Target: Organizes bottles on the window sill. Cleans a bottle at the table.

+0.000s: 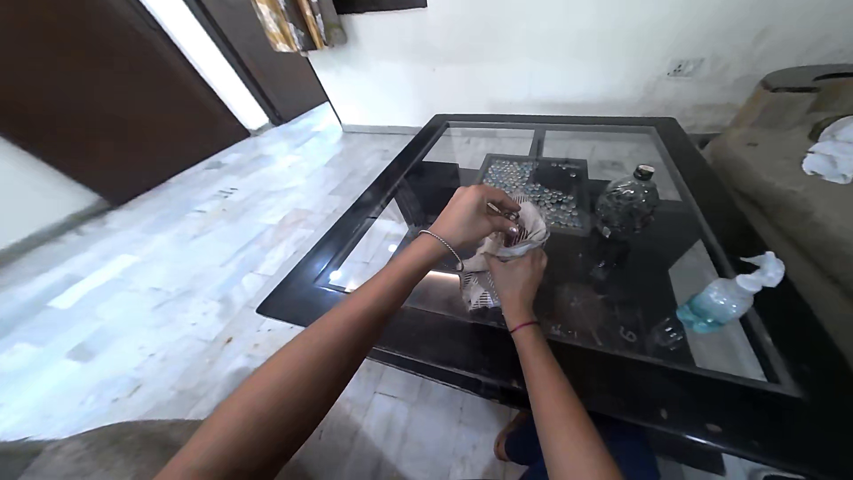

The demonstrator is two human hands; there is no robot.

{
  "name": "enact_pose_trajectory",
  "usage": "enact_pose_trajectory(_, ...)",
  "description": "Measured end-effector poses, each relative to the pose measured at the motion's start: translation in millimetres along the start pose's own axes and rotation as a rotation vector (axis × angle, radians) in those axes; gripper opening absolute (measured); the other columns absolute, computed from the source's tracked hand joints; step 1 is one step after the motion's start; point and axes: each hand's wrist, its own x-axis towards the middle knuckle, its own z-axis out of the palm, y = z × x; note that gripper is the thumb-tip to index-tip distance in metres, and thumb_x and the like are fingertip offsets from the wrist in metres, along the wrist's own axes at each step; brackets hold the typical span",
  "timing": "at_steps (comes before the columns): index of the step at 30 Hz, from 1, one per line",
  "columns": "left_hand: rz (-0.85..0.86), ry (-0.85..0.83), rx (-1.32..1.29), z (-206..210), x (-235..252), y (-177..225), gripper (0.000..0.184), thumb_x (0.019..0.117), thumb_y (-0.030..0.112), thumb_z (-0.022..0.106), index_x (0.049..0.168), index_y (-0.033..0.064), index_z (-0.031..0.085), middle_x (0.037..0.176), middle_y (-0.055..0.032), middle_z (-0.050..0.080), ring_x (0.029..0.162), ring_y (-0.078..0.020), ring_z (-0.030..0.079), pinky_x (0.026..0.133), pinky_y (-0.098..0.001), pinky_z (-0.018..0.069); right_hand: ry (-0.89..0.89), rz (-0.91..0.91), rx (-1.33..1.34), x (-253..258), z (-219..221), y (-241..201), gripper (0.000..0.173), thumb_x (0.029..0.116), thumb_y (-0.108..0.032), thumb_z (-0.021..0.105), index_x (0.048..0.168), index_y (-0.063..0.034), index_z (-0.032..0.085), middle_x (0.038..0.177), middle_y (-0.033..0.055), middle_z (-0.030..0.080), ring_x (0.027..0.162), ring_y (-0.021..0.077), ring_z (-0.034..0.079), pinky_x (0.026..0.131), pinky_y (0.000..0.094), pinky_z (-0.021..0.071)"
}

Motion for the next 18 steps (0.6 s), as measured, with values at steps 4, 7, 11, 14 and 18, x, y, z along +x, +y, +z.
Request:
enact_pose_trajectory(4,-0.012,0.064,-0.041,5.2,-3.1,-1.2,0.024,0.0903,0.002,0.075,0.114,-0.0031,0.073,0.109,-0.0136,0.073,0.084,-0.0097,0.070,0.080,-0.0261,0.0574,0.013,-0.014,-0.101,-8.3,2.9,9.5,0.070,0.0715,-0.026,0.089,0.119,0.0176,0.062,0.122,0.0372,0.062,0.121,0.0522,0.057,0.111,0.0602,0.0353)
enact_pose_trajectory(7,-0.036,0.098,-0.062,8.7,-5.7,-2.1,0.025,0.0917,0.004,0.075,0.115,-0.0022,0.073,0.111,-0.0136,0.074,0.086,-0.0104,0.071,0.082,-0.0273,0.0575,-0.049,0.069,-0.150,-14.0,2.8,11.5,0.080,0.0744,-0.033,0.089,0.127,0.0189,0.057,0.131,0.0391,0.056,0.129,0.0527,0.051,0.112,0.0588,0.0353)
enact_pose_trajectory(11,-0.067,0.147,-0.119,14.7,-9.0,-3.1,0.026,0.0932,0.003,0.073,0.119,-0.0018,0.072,0.111,-0.0139,0.074,0.088,-0.0097,0.072,0.085,-0.0271,0.0575,-0.083,0.131,-0.144,-23.3,4.6,20.7,0.094,0.0740,-0.038,0.091,0.138,0.0158,0.048,0.141,0.0385,0.050,0.134,0.0516,0.047,0.112,0.0597,0.0376)
enact_pose_trajectory(14,-0.079,0.164,-0.132,17.4,-11.0,-3.7,0.026,0.0944,0.004,0.071,0.120,-0.0017,0.072,0.112,-0.0136,0.074,0.090,-0.0109,0.072,0.087,-0.0290,0.0575,-0.127,0.168,-0.166,-32.1,3.2,26.6,0.092,0.0731,-0.038,0.092,0.137,0.0144,0.051,0.142,0.0385,0.048,0.135,0.0508,0.048,0.111,0.0601,0.0398)
enact_pose_trajectory(18,-0.085,0.159,-0.101,16.9,-11.6,-2.9,0.026,0.0951,0.004,0.071,0.120,-0.0006,0.072,0.111,-0.0137,0.075,0.091,-0.0117,0.072,0.088,-0.0303,0.0566,-0.288,0.333,-0.277,-50.8,1.8,53.4,0.074,0.0808,-0.035,0.087,0.131,0.0109,0.060,0.141,0.0351,0.051,0.134,0.0447,0.051,0.110,0.0527,0.0436)
